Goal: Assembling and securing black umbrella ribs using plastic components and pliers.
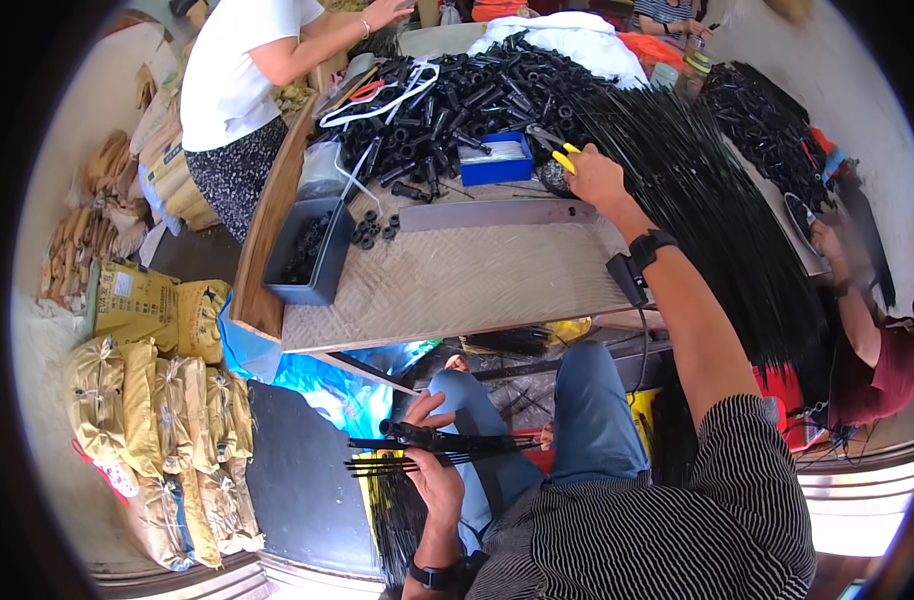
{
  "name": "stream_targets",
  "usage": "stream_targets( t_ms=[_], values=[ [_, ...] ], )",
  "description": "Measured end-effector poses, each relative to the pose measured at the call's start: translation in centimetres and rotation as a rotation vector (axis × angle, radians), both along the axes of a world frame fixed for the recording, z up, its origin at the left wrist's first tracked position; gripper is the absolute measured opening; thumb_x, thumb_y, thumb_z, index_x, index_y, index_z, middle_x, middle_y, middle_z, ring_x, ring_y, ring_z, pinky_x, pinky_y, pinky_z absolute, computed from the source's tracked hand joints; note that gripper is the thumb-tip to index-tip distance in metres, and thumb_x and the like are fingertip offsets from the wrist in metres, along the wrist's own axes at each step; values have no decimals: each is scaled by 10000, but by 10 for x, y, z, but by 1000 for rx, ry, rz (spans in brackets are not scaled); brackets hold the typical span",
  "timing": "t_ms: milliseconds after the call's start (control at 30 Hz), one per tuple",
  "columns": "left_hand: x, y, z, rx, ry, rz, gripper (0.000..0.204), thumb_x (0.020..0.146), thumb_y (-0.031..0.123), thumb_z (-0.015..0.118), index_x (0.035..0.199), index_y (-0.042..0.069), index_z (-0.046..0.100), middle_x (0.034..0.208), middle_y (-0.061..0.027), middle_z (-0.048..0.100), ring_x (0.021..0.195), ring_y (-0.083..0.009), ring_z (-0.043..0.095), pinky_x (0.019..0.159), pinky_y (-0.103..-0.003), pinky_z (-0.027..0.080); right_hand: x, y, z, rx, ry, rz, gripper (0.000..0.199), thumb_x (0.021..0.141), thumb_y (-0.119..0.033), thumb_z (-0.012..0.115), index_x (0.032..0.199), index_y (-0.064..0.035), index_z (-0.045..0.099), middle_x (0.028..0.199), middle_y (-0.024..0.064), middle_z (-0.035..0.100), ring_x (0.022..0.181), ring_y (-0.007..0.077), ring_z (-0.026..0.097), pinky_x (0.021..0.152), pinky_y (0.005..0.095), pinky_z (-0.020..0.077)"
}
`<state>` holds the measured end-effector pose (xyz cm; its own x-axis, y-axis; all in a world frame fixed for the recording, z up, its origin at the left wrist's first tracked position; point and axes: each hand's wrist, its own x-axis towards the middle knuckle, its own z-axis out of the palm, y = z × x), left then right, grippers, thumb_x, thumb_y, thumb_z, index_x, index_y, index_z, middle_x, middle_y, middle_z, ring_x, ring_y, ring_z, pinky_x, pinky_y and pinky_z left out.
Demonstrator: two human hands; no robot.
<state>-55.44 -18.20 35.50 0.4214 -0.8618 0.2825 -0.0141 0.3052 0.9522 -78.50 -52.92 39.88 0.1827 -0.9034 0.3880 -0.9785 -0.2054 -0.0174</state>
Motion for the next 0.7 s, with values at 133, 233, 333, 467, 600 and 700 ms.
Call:
stream_targets(
  t_ms=[133,233,333,467,600,700],
  values=[
    [-4,9,5,38,307,-149,647,893,558,256,1004,-35,490,910,-184,576,922,-290,560,856,-417,415,5,16,19,17,-272,-121,286,780,-293,602,941,-57,610,911,160,545,834,303,598,681,400,492],
    [-12,-1,19,20,308,-190,637,882,553,329,1094,-32,471,733,-118,552,660,-195,524,631,-325,431,13,62,29,215,-1065,354,225,781,-227,620,798,-6,580,709,56,549,596,155,512,566,275,416],
    [-16,-11,36,32,237,-292,610,890,532,341,1061,-31,500,709,-83,529,625,-154,490,585,-286,397,46,180,25,603,-1582,633,158,782,-155,617,805,-3,580,745,37,549,619,90,500,555,219,407],
    [-30,-14,65,72,140,-418,631,877,569,323,975,-25,514,722,-75,531,633,-130,489,582,-261,392,61,259,11,596,-1611,991,108,783,-9,614,874,44,593,906,122,544,674,125,540,601,238,446],
    [-32,-3,68,104,107,-467,638,861,606,295,908,3,497,733,-57,517,664,-123,491,609,-250,396,68,286,13,696,-1793,939,87,785,-10,614,859,36,601,889,114,540,725,147,555,659,269,459],
    [-35,5,65,156,102,-416,639,862,601,303,937,-2,501,764,-65,533,668,-124,490,618,-255,398,66,288,8,616,-1702,967,92,771,-11,627,854,23,607,887,113,544,732,160,564,671,272,462]
  ],
)
